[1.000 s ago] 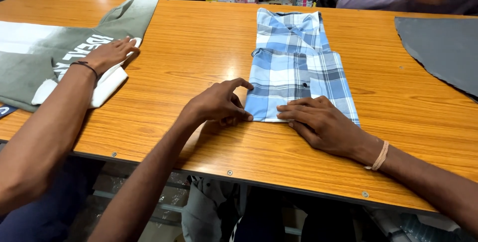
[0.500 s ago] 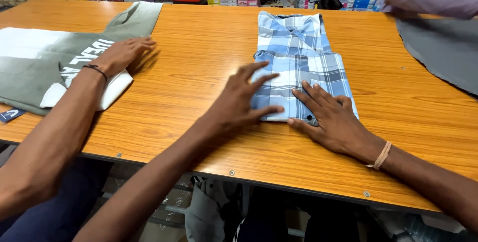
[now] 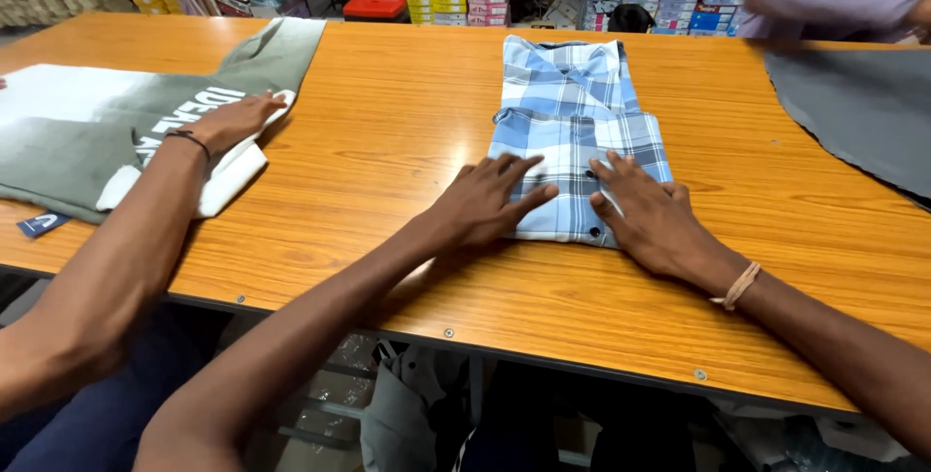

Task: Folding a blue and white checkered button-down shirt on a wooden table.

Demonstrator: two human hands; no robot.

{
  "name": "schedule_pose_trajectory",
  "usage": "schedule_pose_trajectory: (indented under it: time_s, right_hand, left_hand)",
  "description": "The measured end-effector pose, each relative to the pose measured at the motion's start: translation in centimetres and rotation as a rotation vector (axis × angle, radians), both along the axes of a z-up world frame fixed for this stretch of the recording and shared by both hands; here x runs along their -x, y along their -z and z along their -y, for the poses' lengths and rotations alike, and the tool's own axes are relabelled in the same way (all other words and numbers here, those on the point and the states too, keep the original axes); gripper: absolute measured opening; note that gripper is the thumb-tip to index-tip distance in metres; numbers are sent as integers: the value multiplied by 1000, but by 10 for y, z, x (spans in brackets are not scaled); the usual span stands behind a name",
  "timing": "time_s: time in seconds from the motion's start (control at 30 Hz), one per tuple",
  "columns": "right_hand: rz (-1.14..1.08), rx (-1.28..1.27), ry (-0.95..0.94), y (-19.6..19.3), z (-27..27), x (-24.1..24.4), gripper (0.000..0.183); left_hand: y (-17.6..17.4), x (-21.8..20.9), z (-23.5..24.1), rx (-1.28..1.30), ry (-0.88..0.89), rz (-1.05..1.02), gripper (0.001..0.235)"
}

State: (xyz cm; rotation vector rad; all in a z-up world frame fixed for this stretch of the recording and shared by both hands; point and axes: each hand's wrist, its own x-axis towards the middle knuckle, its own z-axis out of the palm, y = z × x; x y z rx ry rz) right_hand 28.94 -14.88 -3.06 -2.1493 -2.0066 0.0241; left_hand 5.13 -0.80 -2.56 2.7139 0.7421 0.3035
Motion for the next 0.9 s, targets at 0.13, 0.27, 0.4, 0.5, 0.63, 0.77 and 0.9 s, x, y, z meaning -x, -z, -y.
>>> schedule_pose_trajectory:
  time_s: [0.13,0.27,0.4,0.5,0.63,0.77,0.9]
  right_hand:
    - [67,-23,37,13,-9,-20,85]
    - [96,31,75,14,-9,-25,85]
    - [71,38,86,13,-13,-33,86]
    - [78,38,93,13,-13,-32,86]
    - [80,36,81,14,-12,-33,86]
    - [125,42,81,16,-12,-33,85]
    - [157,51,72,13,-8,-26,84]
  left_hand:
    - [-6,-42,-12,-34,-79,25,106]
    - [8,-79,-25,-59,-109,-1,112]
    - [11,-89,-33,-75,-114,-20,118]
    - [8,-86,-31,-89,-116,-39,114]
    - [7,-85,-34,-58,-112,-55,111]
    - [11,-84,-35,-75,-108,-55,110]
    - [16,-81,-35,-99,-104,-55,111]
